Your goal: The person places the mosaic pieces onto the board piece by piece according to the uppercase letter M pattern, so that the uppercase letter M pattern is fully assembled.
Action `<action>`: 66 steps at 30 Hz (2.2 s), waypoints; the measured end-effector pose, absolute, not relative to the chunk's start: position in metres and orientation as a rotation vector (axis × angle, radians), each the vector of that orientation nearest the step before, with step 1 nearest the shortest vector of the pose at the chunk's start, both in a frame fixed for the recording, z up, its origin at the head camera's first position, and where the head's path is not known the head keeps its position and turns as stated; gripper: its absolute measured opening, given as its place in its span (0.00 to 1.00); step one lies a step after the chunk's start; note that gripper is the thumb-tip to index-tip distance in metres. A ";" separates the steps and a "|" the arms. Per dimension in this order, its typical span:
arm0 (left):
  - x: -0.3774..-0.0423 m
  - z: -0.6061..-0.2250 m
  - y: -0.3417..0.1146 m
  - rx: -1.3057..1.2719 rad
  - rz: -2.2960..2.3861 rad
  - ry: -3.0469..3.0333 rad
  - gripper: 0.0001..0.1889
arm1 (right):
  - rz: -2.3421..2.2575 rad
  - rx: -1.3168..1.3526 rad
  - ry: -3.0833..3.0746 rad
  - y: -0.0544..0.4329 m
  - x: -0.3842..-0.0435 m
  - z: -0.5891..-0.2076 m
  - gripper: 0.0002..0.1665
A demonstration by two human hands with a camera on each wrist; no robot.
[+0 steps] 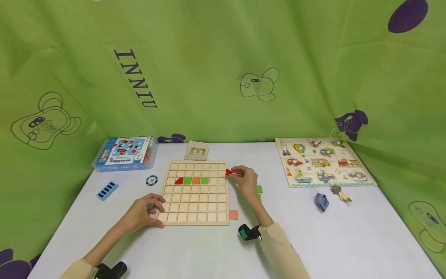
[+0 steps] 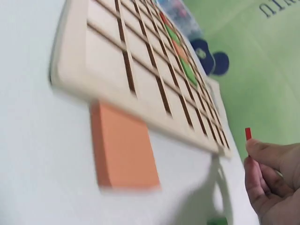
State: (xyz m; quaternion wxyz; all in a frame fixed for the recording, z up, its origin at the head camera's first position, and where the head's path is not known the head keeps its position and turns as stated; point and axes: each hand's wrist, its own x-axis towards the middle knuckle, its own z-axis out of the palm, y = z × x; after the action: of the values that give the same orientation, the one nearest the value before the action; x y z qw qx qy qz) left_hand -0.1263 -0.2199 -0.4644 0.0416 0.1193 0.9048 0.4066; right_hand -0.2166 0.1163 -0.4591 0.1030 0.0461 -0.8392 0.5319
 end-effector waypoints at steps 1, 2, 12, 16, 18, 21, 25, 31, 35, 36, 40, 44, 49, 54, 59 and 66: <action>-0.126 -0.464 -0.220 0.362 1.242 2.769 0.20 | 1.576 0.151 -2.476 0.111 -0.216 -0.459 0.11; -0.126 -0.464 -0.220 0.360 1.239 2.769 0.20 | 1.585 0.167 -2.475 0.106 -0.215 -0.460 0.11; -0.125 -0.464 -0.221 0.382 1.256 2.754 0.20 | 1.443 0.416 -2.534 0.074 -0.210 -0.469 0.10; -0.126 -0.463 -0.221 0.382 1.260 2.749 0.20 | 1.449 0.428 -2.540 0.070 -0.212 -0.469 0.11; -0.127 -0.462 -0.221 0.381 1.257 2.749 0.20 | 1.450 0.435 -2.547 0.069 -0.213 -0.468 0.11; -0.127 -0.461 -0.221 0.377 1.255 2.751 0.20 | 1.474 0.436 -2.559 0.069 -0.212 -0.462 0.12; -0.126 -0.460 -0.222 0.368 1.257 2.746 0.20 | 1.545 0.419 -2.574 0.084 -0.207 -0.455 0.13; -0.126 -0.461 -0.221 0.365 1.247 2.751 0.20 | 1.616 0.510 -2.599 0.154 -0.190 -0.450 0.16; -0.125 -0.459 -0.220 0.328 1.236 2.772 0.20 | 1.536 0.561 -2.647 0.209 -0.184 -0.458 0.18; -0.124 -0.459 -0.220 0.320 1.233 2.775 0.20 | 1.519 0.571 -2.668 0.220 -0.184 -0.460 0.19; -0.123 -0.458 -0.220 0.313 1.223 2.772 0.20 | 1.475 0.601 -2.739 0.240 -0.188 -0.472 0.20; -0.123 -0.458 -0.218 0.345 1.229 2.759 0.20 | 1.444 0.617 -2.728 0.240 -0.196 -0.480 0.18; -0.125 -0.458 -0.220 0.393 1.234 2.747 0.20 | 1.379 0.678 -2.763 0.237 -0.208 -0.477 0.18; -0.128 -0.460 -0.220 0.430 1.247 2.741 0.20 | 1.350 0.793 -2.843 0.240 -0.218 -0.469 0.20; -0.128 -0.460 -0.221 0.450 1.251 2.730 0.20 | 1.382 0.795 -2.822 0.241 -0.223 -0.471 0.17; -0.129 -0.453 -0.224 0.510 1.163 2.686 0.19 | 1.450 0.438 -2.676 0.226 -0.205 -0.478 0.15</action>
State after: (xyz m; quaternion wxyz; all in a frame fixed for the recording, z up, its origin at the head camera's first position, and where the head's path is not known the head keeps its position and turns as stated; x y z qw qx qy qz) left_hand -0.1292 -0.2238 -0.4533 0.0851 0.1710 0.9008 0.3899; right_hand -0.2049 0.2262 -0.4776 0.0333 0.1424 -0.8697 0.4714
